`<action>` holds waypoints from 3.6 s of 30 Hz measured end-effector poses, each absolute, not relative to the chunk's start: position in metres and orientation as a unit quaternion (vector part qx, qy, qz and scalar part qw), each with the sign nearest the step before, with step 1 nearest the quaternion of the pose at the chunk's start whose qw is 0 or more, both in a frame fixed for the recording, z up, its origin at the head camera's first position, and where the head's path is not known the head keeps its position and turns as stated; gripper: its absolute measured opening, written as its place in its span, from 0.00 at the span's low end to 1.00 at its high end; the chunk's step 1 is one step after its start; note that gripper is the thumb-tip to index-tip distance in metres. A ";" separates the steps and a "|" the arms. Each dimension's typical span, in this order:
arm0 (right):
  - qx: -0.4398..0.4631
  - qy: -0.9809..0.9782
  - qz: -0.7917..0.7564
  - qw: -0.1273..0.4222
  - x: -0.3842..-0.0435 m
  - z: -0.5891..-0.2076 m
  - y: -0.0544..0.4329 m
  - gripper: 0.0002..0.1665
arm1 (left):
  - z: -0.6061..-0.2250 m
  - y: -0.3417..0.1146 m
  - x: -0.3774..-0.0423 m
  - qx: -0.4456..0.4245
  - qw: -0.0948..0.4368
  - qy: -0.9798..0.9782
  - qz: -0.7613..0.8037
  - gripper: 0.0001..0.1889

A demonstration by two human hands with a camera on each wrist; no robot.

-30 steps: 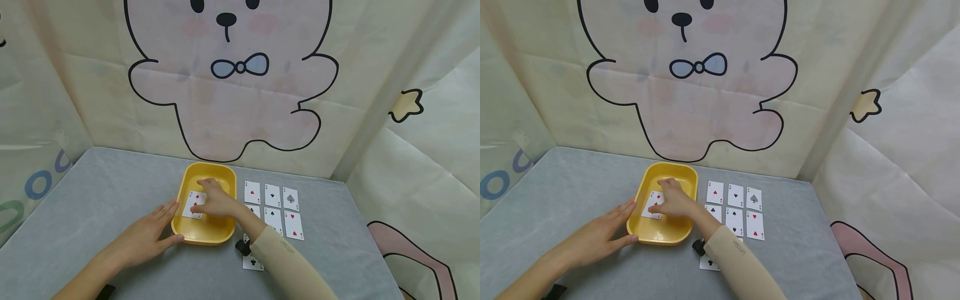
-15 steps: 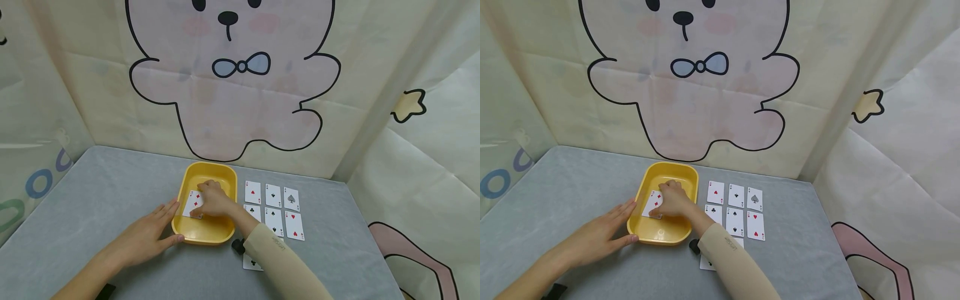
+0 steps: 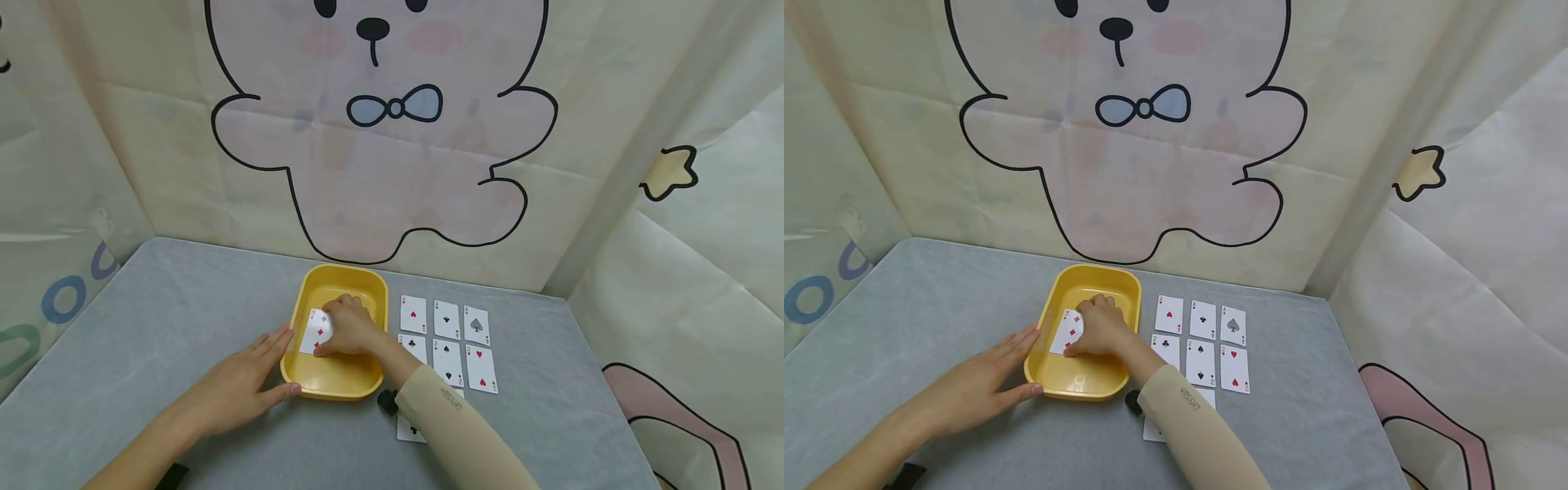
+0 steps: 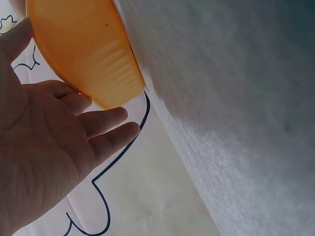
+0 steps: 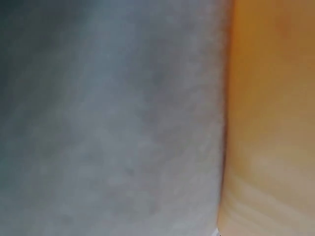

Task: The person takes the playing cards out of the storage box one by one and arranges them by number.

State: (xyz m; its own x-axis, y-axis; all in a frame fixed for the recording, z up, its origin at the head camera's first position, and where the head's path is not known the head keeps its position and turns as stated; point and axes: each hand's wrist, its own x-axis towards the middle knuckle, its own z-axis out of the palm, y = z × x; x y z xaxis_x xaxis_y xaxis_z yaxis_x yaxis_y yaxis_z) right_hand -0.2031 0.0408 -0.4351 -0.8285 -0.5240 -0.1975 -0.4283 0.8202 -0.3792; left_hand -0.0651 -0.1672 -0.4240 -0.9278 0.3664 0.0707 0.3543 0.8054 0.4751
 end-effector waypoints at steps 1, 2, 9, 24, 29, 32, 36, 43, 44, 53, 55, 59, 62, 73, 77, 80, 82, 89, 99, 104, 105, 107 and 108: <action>-0.256 0.941 -0.166 0.146 -0.203 -0.436 0.041 0.51 | -0.424 -0.167 -0.065 0.190 0.013 0.950 0.249 0.51; -0.260 0.939 -0.174 0.145 -0.203 -0.436 0.041 0.52 | -0.424 -0.167 -0.065 0.190 0.012 0.950 0.249 0.50; -0.265 0.923 -0.231 0.158 -0.200 -0.437 0.040 0.56 | -0.424 -0.167 -0.064 0.190 0.008 0.950 0.248 0.50; -0.275 0.916 -0.217 0.195 -0.199 -0.435 0.039 0.57 | -0.425 -0.168 -0.065 0.190 0.011 0.949 0.251 0.50; -0.297 0.921 -0.179 0.176 -0.199 -0.431 0.038 0.54 | -0.425 -0.168 -0.065 0.187 0.011 0.949 0.252 0.50; -0.306 0.924 -0.159 0.166 -0.197 -0.425 0.039 0.53 | -0.425 -0.168 -0.065 0.184 0.018 0.950 0.250 0.51; -0.313 0.924 -0.154 0.159 -0.195 -0.415 0.045 0.54 | -0.425 -0.168 -0.065 0.183 0.022 0.951 0.250 0.52; -0.312 0.920 -0.188 0.143 -0.192 -0.402 0.068 0.55 | -0.425 -0.167 -0.065 0.188 0.012 0.950 0.249 0.51; -0.312 0.919 -0.198 0.142 -0.192 -0.400 0.072 0.55 | -0.425 -0.167 -0.065 0.188 0.011 0.950 0.249 0.51; -0.299 0.909 -0.261 0.127 -0.183 -0.380 0.113 0.55 | -0.425 -0.166 -0.065 0.182 0.014 0.952 0.246 0.52; -0.301 0.906 -0.271 0.123 -0.180 -0.376 0.120 0.54 | -0.425 -0.166 -0.065 0.182 0.014 0.952 0.246 0.52; -0.305 0.901 -0.287 0.114 -0.174 -0.368 0.135 0.53 | -0.425 -0.166 -0.065 0.182 0.019 0.952 0.247 0.52; -0.302 0.900 -0.295 0.106 -0.170 -0.365 0.145 0.54 | -0.424 -0.166 -0.065 0.181 0.026 0.952 0.245 0.53; -0.292 0.902 -0.307 0.080 -0.156 -0.364 0.192 0.55 | -0.425 -0.165 -0.065 0.186 0.030 0.951 0.246 0.53; -0.294 0.903 -0.305 0.072 -0.153 -0.361 0.205 0.54 | -0.424 -0.166 -0.065 0.181 0.035 0.951 0.246 0.54; -0.296 0.902 -0.307 0.063 -0.152 -0.360 0.214 0.54 | -0.424 -0.167 -0.065 0.182 0.031 0.951 0.247 0.54; -0.298 0.902 -0.307 0.057 -0.152 -0.359 0.220 0.53 | -0.424 -0.167 -0.065 0.183 0.026 0.951 0.247 0.53; -0.296 0.907 -0.293 0.056 -0.144 -0.362 0.240 0.52 | -0.424 -0.167 -0.065 0.184 0.022 0.951 0.246 0.53; -0.267 0.921 -0.277 0.065 -0.128 -0.387 0.281 0.50 | -0.425 -0.167 -0.065 0.187 0.020 0.952 0.243 0.52; -0.265 0.924 -0.269 0.063 -0.118 -0.397 0.299 0.51 | -0.425 -0.167 -0.063 0.184 0.019 0.952 0.246 0.52; -0.269 0.924 -0.266 0.059 -0.116 -0.399 0.303 0.51 | -0.425 -0.167 -0.063 0.183 0.021 0.951 0.247 0.52; -0.277 0.923 -0.262 0.053 -0.112 -0.403 0.310 0.52 | -0.426 -0.167 -0.063 0.181 0.027 0.951 0.250 0.53; -0.278 0.923 -0.259 0.051 -0.110 -0.405 0.313 0.52 | -0.426 -0.167 -0.063 0.180 0.030 0.951 0.251 0.53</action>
